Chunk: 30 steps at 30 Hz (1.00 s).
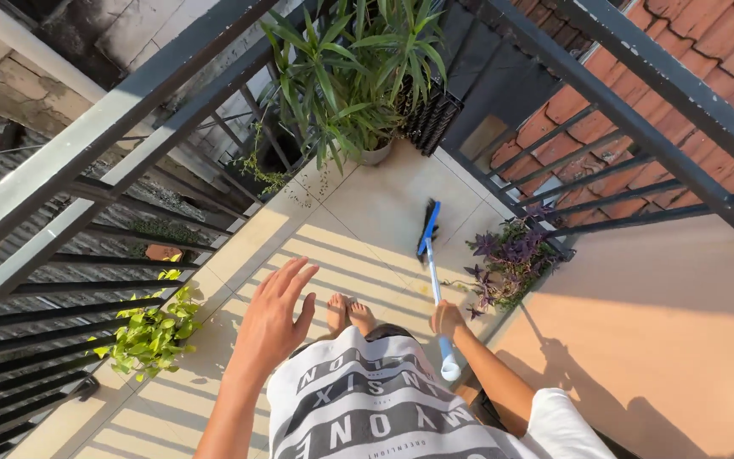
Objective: Sweeping the floor inside a house and on a balcony using a broom.
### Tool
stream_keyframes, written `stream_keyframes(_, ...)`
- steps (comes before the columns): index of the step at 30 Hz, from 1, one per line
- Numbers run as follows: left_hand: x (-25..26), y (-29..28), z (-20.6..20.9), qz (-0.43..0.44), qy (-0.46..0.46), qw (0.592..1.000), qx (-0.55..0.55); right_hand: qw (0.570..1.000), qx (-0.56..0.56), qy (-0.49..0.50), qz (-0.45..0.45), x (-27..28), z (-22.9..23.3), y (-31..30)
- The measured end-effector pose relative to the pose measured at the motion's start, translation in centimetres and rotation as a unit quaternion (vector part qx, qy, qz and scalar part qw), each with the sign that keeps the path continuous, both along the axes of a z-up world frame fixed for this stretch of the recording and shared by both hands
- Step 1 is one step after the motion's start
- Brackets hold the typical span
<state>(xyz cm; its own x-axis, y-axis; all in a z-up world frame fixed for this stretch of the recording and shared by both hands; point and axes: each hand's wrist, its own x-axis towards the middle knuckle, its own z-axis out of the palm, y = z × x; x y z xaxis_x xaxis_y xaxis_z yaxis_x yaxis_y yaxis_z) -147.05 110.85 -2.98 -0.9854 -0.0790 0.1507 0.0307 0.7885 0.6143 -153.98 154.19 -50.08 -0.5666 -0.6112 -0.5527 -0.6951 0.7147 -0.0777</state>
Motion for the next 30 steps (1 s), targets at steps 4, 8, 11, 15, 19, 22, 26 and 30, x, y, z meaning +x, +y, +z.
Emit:
stream_keyframes(4, 1.8, 1.5, 0.4, 0.062, 0.02, 0.998, -0.014, 0.983, 0.034, -0.119, 0.137, 2.9, -4.5, -5.7)
stream_keyframes(8, 4.5, 1.6, -0.1, 0.12, 0.019, 0.993, -0.002, 0.877, -0.097, -0.359, -0.306, -2.3, 5.3, -17.3)
stream_keyframes(11, 6.8, 1.8, -0.5, 0.178, 0.004, 0.984, 0.017, 0.877, -0.121, -0.382, -0.263, -3.2, 5.3, -20.6)
stream_keyframes(15, 10.4, 2.0, -1.3, 0.252, 0.014, 0.967, 0.017, 0.919, -0.06, -0.326, -0.212, -3.3, 15.4, -23.9)
stream_keyframes(19, 13.1, 2.8, -1.1, 0.312, 0.018, 0.95, 0.025, 0.946, -0.006, -0.303, -0.115, -2.9, 23.6, -22.7)
stream_keyframes(22, 14.7, 2.1, -1.2, 0.343, 0.027, 0.939, 0.027, 0.966, -0.004, -0.255, 0.025, -3.0, 25.4, -23.0)
stream_keyframes(26, 18.9, 2.9, -1.3, 0.411, 0.039, 0.91, 0.03, 0.95, 0.07, -0.276, 0.129, 1.5, 29.2, -25.6)
stream_keyframes(30, 24.8, 3.3, -1.0, 0.501, 0.055, 0.863, 0.04, 0.866, -0.026, -0.321, 0.383, 7.6, 22.9, -29.1)
